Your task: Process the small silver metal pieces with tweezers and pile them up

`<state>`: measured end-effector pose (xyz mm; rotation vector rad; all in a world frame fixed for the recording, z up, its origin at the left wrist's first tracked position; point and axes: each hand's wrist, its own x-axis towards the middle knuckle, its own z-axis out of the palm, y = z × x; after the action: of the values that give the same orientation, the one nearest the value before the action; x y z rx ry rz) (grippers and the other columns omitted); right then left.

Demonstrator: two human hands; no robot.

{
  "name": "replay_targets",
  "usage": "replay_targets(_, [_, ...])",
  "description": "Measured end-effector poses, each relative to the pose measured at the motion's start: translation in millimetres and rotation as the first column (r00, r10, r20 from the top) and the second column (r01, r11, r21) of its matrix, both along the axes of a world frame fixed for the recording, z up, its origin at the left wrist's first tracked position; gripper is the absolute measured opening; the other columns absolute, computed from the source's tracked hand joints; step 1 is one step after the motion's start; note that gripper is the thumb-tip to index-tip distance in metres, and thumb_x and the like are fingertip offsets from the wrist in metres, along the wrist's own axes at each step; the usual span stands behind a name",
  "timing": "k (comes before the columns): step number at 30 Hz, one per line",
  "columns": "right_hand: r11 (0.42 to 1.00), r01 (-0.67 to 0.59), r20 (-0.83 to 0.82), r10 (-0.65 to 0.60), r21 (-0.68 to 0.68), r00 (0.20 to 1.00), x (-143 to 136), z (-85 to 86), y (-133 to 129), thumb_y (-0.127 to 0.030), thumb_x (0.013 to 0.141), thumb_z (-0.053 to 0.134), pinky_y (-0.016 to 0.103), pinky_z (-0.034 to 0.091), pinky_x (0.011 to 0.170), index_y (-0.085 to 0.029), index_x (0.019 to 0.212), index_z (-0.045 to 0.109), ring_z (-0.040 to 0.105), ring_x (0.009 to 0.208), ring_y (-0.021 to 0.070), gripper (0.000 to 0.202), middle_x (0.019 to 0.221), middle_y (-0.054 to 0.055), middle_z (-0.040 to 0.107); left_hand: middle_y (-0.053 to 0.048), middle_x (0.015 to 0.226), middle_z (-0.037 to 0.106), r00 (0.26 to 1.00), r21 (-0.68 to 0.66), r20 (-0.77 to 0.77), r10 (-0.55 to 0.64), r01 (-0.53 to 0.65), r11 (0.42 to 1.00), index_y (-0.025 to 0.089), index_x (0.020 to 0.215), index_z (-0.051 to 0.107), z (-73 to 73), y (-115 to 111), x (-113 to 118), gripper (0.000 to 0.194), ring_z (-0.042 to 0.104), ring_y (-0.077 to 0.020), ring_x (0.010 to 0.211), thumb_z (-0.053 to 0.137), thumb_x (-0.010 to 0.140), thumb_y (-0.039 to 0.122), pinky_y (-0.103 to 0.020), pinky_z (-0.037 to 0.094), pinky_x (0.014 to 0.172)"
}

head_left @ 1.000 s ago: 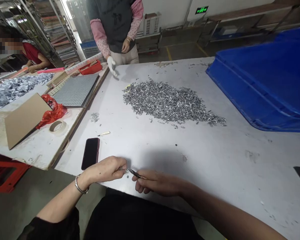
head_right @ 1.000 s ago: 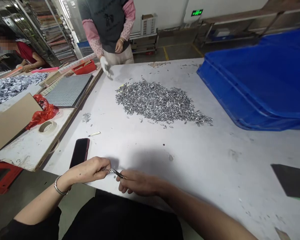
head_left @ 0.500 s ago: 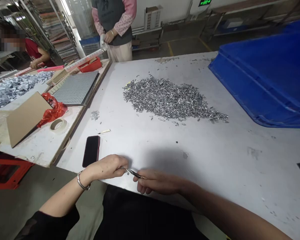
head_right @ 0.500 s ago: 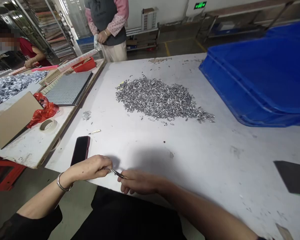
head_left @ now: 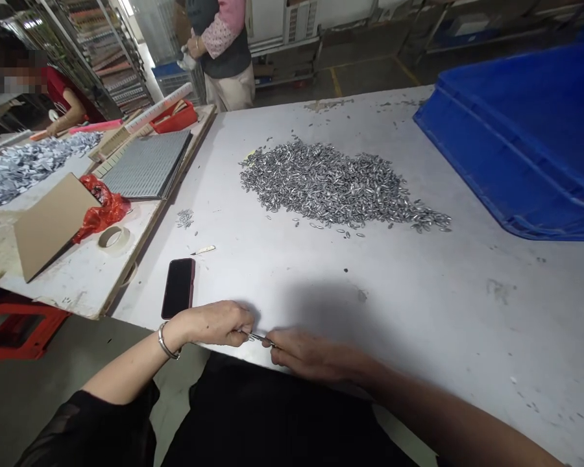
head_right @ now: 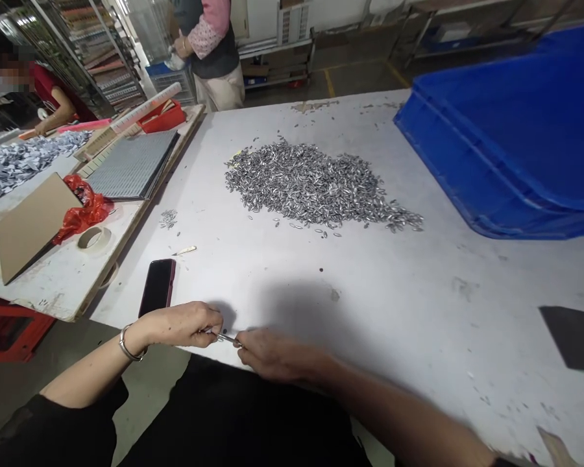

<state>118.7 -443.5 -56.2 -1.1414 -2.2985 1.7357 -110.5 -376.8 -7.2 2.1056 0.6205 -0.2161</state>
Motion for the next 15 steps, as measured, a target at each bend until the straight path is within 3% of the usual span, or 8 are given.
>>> replay_targets(15, [0.994,-0.071,-0.045,0.067,-0.080,0.997,5.6,2.7,5.0,-0.028,0.098,0.040,0.028,0.037,0.061,-0.020,0.082,0.047,0.049,0.069,0.0139,0.019,0.085,0.002,0.054,0.004,0.058,0.039,1.000,-0.120,0.011,0.009,-0.008,0.993,0.023,0.063,0.042,-3.0,5.8,6.4,0.022,0.035,-0.0137,0.054,0.053,0.070,0.006,-0.029,0.029,0.054])
